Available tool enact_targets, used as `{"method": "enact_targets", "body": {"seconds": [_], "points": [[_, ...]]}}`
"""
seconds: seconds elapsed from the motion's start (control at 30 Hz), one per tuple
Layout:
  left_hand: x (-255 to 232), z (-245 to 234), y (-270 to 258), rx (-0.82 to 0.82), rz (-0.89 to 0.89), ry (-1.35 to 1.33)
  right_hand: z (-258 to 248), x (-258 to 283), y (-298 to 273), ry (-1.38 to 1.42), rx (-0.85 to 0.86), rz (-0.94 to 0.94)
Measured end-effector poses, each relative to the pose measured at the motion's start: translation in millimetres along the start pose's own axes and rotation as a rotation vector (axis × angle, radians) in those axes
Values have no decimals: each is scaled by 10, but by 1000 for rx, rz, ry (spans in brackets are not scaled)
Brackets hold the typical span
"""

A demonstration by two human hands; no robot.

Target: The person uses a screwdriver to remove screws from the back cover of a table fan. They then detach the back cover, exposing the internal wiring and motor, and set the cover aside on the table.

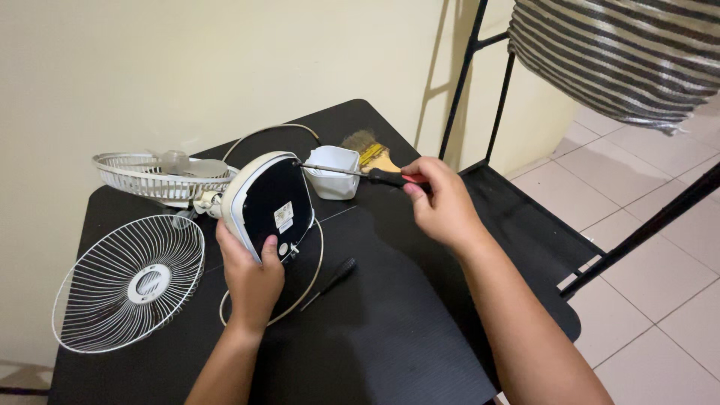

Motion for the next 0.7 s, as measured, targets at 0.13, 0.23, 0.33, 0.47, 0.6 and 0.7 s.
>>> {"method": "enact_targets", "body": {"seconds": [0.13,0.23,0.33,0.47,0.6,0.7], "points": [[7,2,-2,8,-11,-7,23,-34,-21,188,55,-20],[15,10,-9,5,-5,-16,84,-102,6,388,73,148],[21,10,-20,3,19,3,123,-140,17,348,35,350],[51,26,-19,-9,-5,10,167,-108,14,168,27,375],[55,34,-23,-22,20,-60,177,-92,-12,-35,4,393],[47,34,-25,-20,19,-17,131,-55,-45,15,-70,110]]}}
Point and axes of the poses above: each hand's wrist, its own y-axis towards the middle knuckle, its own z-axis out of the palm, x = y × z, the point moved 2 cm from there along y, towards the middle knuckle, and after that the axes turned 5 degrees about z, right-handed, at the moved point
